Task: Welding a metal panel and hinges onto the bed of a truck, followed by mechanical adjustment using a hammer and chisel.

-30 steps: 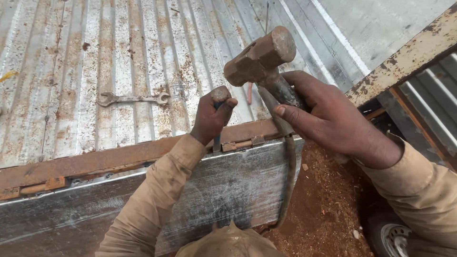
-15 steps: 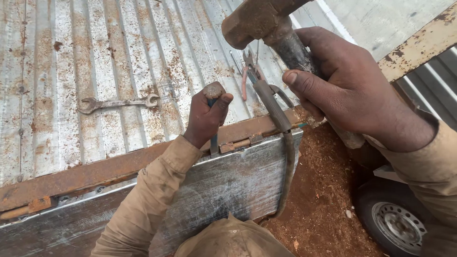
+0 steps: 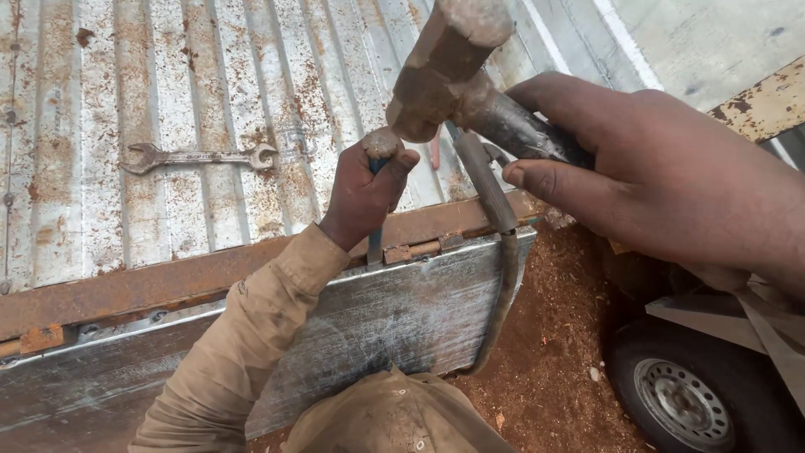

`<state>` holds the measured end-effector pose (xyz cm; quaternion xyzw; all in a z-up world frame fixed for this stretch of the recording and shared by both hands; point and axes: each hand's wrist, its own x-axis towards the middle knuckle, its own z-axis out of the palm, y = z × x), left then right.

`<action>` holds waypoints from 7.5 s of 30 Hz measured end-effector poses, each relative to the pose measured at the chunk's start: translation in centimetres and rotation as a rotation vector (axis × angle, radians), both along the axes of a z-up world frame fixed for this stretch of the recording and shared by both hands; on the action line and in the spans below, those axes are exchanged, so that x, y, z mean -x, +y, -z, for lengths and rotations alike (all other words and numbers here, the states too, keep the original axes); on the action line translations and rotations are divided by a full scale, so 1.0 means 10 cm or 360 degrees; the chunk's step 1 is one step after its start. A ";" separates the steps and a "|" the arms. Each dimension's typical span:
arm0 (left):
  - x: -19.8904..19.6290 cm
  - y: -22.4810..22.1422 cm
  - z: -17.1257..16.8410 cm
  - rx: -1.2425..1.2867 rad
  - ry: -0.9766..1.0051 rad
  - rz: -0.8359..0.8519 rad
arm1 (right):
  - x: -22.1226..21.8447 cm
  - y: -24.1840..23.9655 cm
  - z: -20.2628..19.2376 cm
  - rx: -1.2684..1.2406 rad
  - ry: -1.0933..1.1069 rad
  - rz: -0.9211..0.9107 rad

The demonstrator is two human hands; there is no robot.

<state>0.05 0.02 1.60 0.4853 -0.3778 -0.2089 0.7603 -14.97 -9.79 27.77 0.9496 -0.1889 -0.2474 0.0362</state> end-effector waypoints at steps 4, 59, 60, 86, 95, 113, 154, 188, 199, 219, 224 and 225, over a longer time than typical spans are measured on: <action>-0.03 -0.03 0.13 0.0059 -0.0171 -0.0089 | 0.04 -0.21 0.19 -0.0269 -0.0678 -0.0018; 1.23 0.03 -0.05 -0.0024 -0.1239 -0.0171 | 1.57 -0.51 1.10 -0.0997 -0.1828 -0.0356; 1.27 -0.01 -0.02 -0.0016 -0.1239 -0.0175 | 1.73 -0.48 1.23 -0.0989 -0.1827 -0.0361; 1.63 -0.10 0.11 0.0303 -0.1219 -0.0528 | 2.95 0.01 1.88 0.0000 -0.1544 0.0699; 1.56 -0.13 0.15 0.0362 -0.1172 -0.0376 | 3.01 0.07 1.93 0.0235 -0.1503 0.0454; 0.40 0.23 0.32 0.0213 -0.0378 -0.0435 | 2.30 0.04 1.68 -0.0594 -0.1483 0.0550; 0.30 0.16 0.32 -0.0041 -0.0347 -0.0145 | 0.96 -0.01 0.68 -0.0619 -0.1400 -0.0268; 0.23 0.11 0.11 -0.0043 -0.0287 -0.0212 | 1.04 -1.04 0.94 -0.0739 -0.0862 0.0126; 0.18 0.07 0.01 -0.0047 -0.0179 -0.0301 | 0.79 -0.64 0.55 -0.0580 -0.1157 0.0260; 0.16 0.20 0.08 0.0009 -0.0115 -0.0272 | 0.11 -0.18 0.92 0.0019 -0.0641 -0.0164; 0.15 0.78 0.03 0.0298 0.0091 -0.0390 | 0.00 -0.33 1.93 -0.0476 -0.0837 -0.0087; 0.19 0.92 -0.01 0.0284 0.0090 -0.0402 | -0.09 -0.30 2.07 -0.0493 -0.0834 -0.0095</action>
